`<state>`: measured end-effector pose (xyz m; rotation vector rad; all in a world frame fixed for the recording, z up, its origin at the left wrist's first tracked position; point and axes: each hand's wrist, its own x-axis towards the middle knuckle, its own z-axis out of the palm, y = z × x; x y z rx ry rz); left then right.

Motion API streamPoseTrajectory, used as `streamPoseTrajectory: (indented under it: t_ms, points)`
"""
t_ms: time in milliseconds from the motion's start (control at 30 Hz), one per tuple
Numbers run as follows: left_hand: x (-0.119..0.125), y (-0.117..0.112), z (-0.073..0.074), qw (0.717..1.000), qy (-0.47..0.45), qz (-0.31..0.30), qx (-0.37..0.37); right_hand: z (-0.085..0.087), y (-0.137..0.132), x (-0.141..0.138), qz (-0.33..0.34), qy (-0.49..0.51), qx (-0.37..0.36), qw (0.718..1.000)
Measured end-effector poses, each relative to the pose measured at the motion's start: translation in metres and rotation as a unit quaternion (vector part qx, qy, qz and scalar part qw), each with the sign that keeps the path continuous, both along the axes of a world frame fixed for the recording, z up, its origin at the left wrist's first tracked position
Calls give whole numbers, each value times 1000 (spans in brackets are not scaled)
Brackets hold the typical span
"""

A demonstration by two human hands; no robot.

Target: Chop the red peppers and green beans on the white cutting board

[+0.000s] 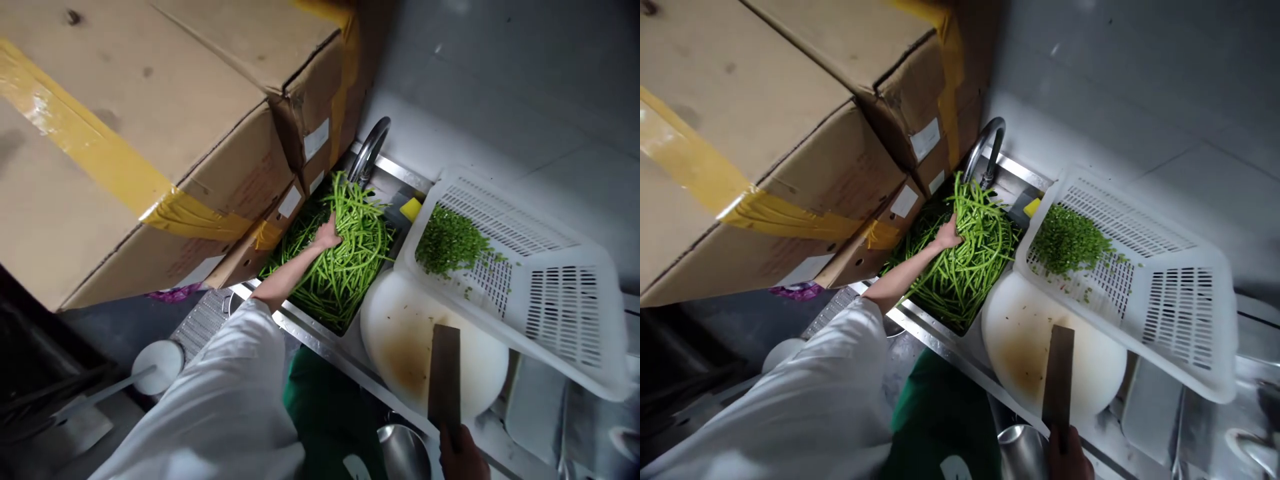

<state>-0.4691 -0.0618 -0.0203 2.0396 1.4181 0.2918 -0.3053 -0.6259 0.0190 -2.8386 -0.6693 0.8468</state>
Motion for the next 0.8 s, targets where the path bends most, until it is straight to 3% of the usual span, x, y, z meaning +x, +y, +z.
streamPoseTrajectory:
  t_ms: [100,200,267,333,500,567,633,800]
  points:
    - [12,-4,26,992,78,-39,90,3,4,0,-12,9,-19,1000]
    - [20,-15,33,977,118,-68,164,5,5,-4,-10,0,-7,1000]
    - [13,-32,25,970,132,-73,193,5,5,-6,-3,-3,6,1000]
    - [-6,-57,7,969,138,-46,200,4,5,-9,-1,-7,10,1000]
    - [-73,-104,-44,977,190,10,95,-1,5,-13,-3,-3,1,1000]
    - [-89,-106,-52,978,195,-7,68,-2,6,-13,-2,1,1,1000]
    - [-94,-102,-50,983,170,-40,58,-2,6,-14,-6,8,-4,1000]
    - [-67,-65,-18,987,-19,-81,140,-1,8,-17,-14,16,-10,1000]
